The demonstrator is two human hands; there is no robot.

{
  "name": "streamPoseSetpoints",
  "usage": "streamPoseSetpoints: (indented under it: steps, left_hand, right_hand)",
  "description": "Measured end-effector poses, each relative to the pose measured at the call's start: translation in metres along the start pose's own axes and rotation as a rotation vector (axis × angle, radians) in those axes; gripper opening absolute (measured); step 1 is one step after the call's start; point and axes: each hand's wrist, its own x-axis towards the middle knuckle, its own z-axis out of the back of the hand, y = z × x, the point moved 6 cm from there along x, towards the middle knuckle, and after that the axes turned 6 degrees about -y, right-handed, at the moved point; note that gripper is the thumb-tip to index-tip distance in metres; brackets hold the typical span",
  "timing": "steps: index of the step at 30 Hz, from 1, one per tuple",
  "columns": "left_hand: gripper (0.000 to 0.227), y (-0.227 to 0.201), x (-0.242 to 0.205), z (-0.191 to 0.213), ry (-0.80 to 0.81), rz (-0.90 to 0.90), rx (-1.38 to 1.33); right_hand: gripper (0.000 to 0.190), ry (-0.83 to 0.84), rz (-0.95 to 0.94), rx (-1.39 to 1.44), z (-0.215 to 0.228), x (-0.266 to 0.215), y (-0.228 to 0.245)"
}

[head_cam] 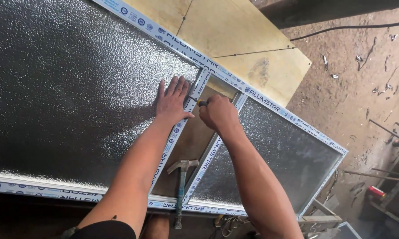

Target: Assembling a metal frame around a textured sheet using a hammer and screwdriver

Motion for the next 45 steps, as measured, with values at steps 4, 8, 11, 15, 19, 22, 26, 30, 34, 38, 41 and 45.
streamPoseSetpoints:
  steps: [4, 8, 11, 15, 19, 22, 26, 30, 34, 38, 41, 45]
  left_hand:
    - [0.118, 0.001, 0.000, 0.002, 0.028, 0.023, -0.025]
    - [0.119, 0.001, 0.002, 0.004, 0.040, 0.029, -0.033]
    - [0.117, 0.000, -0.001, 0.007, 0.061, 0.035, -0.036]
    - [0.115, -0.002, -0.001, 0.008, 0.087, 0.040, -0.038]
    - [0.115, -0.001, -0.001, 0.009, 0.101, 0.029, -0.052]
    - [0.112, -0.001, 0.000, 0.012, 0.059, 0.048, -0.021]
    - [0.110, -0.005, -0.001, 0.017, 0.003, 0.043, 0.023]
    - [0.111, -0.006, -0.029, 0.012, 0.029, 0.187, -0.062]
    - [0.126, -0.010, -0.041, 0.006, 0.038, 0.175, -0.086]
    - [0.113, -0.004, -0.047, 0.015, 0.081, 0.183, -0.118]
    - [0.109, -0.007, -0.048, 0.019, 0.083, 0.165, -0.111]
    - [0.107, -0.006, -0.049, 0.018, 0.092, 0.174, -0.125]
  right_hand:
    - [0.038, 0.014, 0.005, -0.002, -0.002, 0.004, 0.003]
    - [0.038, 0.015, -0.007, 0.008, 0.002, 0.003, 0.006]
    - [0.036, 0.023, -0.022, -0.021, 0.000, 0.001, 0.012]
    - [0.036, 0.020, -0.012, -0.021, 0.002, -0.003, 0.012]
    - [0.035, 0.021, -0.021, -0.026, -0.011, -0.004, 0.013]
    - [0.035, 0.036, -0.028, -0.088, -0.021, -0.009, 0.024]
    - [0.038, 0.035, -0.046, -0.065, -0.028, -0.021, 0.023]
    - [0.036, 0.023, -0.040, -0.031, -0.022, -0.029, 0.017]
    - [0.034, 0.012, -0.023, -0.064, -0.025, -0.023, 0.007]
    - [0.034, 0.041, 0.001, -0.114, -0.014, -0.021, 0.009]
    - [0.034, 0.034, 0.010, -0.110, -0.016, -0.012, 0.001]
    - [0.035, 0.045, 0.016, -0.095, -0.024, -0.008, 0.001]
